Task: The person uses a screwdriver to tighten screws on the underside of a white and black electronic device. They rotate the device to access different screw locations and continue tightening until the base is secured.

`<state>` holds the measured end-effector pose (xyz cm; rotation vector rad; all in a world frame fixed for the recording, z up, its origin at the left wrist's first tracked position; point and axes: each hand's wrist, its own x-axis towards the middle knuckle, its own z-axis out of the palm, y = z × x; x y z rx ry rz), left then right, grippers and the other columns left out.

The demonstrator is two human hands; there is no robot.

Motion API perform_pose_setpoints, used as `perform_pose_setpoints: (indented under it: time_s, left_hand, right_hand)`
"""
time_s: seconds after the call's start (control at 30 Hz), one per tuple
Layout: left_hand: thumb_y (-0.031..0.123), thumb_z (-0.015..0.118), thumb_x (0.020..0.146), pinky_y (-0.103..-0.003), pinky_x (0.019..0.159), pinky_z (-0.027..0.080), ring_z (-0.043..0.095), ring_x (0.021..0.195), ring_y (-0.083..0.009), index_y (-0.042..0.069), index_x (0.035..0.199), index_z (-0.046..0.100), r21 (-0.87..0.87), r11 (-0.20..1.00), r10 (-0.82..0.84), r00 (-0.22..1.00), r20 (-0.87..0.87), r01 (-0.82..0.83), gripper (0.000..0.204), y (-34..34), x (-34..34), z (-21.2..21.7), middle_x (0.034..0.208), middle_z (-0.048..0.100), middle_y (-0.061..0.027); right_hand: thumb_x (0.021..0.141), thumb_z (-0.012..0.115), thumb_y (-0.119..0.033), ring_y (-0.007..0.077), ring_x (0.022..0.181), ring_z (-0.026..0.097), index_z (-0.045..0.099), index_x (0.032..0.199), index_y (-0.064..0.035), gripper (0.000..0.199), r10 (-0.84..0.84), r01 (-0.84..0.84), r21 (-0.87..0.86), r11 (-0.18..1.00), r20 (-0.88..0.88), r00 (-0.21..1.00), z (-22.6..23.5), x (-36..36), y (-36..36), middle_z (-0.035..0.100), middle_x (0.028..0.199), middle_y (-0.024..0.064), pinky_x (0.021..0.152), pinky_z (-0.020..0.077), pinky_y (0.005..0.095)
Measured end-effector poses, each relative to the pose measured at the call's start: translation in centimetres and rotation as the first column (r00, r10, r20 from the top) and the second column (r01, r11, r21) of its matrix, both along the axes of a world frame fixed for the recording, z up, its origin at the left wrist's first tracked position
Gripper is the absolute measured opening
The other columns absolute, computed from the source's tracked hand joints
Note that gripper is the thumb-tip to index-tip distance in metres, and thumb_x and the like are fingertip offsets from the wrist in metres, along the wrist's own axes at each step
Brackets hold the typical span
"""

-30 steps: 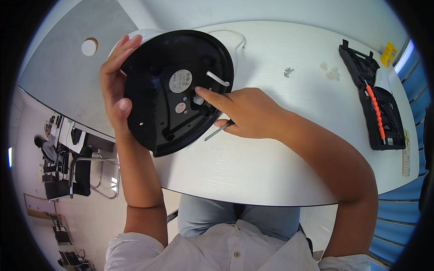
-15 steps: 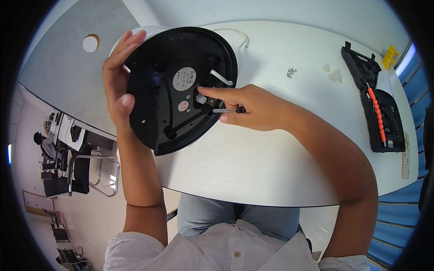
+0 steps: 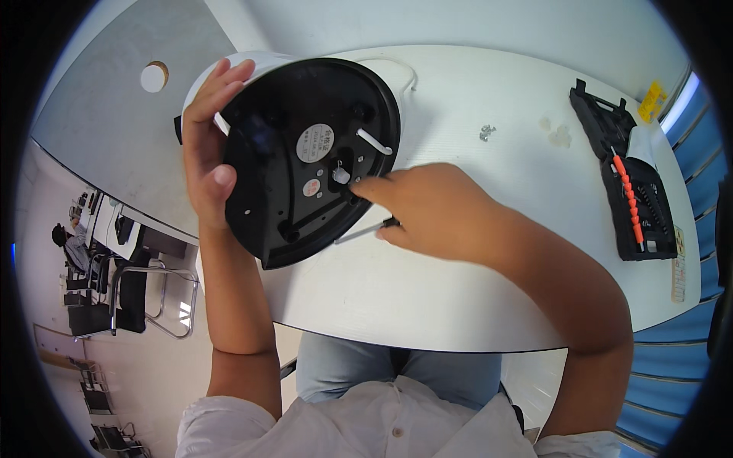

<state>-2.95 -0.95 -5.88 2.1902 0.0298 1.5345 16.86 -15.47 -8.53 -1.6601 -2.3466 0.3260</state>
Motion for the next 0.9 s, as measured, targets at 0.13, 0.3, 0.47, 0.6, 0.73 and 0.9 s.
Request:
perform_pose_setpoints:
  time_s: [0.13,0.3,0.47,0.6,0.73,0.9]
  left_hand:
    - [0.055,0.054,0.075,-0.046,0.113,0.015,0.029,0.136,-0.0334,0.000,0.123,0.052,0.063,0.998,0.016,0.999,-0.033,-0.014,0.073,0.3,-0.2,0.2,0.129,0.053,-0.0200]
    - [0.052,0.053,0.074,-0.045,0.113,0.015,0.033,0.134,-0.0322,0.000,0.122,0.053,0.116,0.992,0.048,0.997,-0.054,-0.041,0.071,0.7,-1.4,0.0,0.130,0.053,-0.0196]
    - [0.045,0.052,0.073,-0.046,0.114,0.014,0.044,0.127,-0.0285,0.000,0.120,0.054,0.200,0.977,-0.065,0.998,-0.024,0.069,0.065,1.6,0.2,0.6,0.128,0.055,-0.0185]
    - [0.053,0.054,0.074,-0.046,0.115,0.010,0.042,0.127,-0.0285,-0.002,0.119,0.052,0.225,0.972,-0.056,0.997,-0.048,0.065,0.071,1.5,-0.5,0.6,0.125,0.054,-0.0196]
    - [0.057,0.055,0.074,-0.045,0.116,0.008,0.043,0.127,-0.0268,-0.003,0.119,0.052,0.241,0.970,-0.045,0.999,-0.012,0.046,0.074,1.4,-0.6,0.2,0.125,0.054,-0.0190]
    - [0.065,0.054,0.077,-0.045,0.116,0.008,0.042,0.127,-0.0266,-0.003,0.120,0.050,0.247,0.969,-0.020,1.000,-0.013,0.023,0.081,1.0,-0.1,0.4,0.124,0.055,-0.0182]
  right_hand:
    - [0.079,0.059,-0.008,0.0288,0.082,0.061,0.057,0.100,-0.0027,0.022,0.058,-0.051,-0.050,0.997,0.141,0.988,2.5,-0.7,-3.0,0.060,0.084,0.0118,0.068,0.0484,0.0394]
    - [0.073,0.057,-0.006,0.0222,0.062,0.055,0.057,0.095,-0.0066,0.022,0.244,-0.263,0.141,0.954,0.143,0.959,5.3,-1.5,-5.6,0.054,0.074,0.0073,0.054,0.0424,0.0331]
    - [0.064,0.060,-0.009,0.0190,0.055,0.050,0.058,0.095,-0.0137,0.031,0.039,-0.174,0.598,0.782,0.231,0.972,7.0,-2.5,-8.6,0.052,0.073,0.0057,0.049,0.0386,0.0320]
    - [0.064,0.061,-0.009,0.0183,0.055,0.049,0.059,0.096,-0.0133,0.032,0.058,-0.155,0.769,0.620,0.153,0.987,6.2,-1.3,-9.7,0.052,0.072,0.0050,0.049,0.0382,0.0315]
    - [0.064,0.061,-0.009,0.0177,0.055,0.049,0.059,0.097,-0.0128,0.033,0.058,-0.136,0.815,0.563,0.125,0.990,5.8,-0.2,-11.4,0.052,0.072,0.0043,0.049,0.0378,0.0310]
    - [0.064,0.062,-0.009,0.0169,0.055,0.049,0.060,0.098,-0.0123,0.034,0.034,-0.107,0.828,0.550,0.106,0.994,5.8,0.4,-13.3,0.053,0.072,0.0035,0.048,0.0374,0.0304]
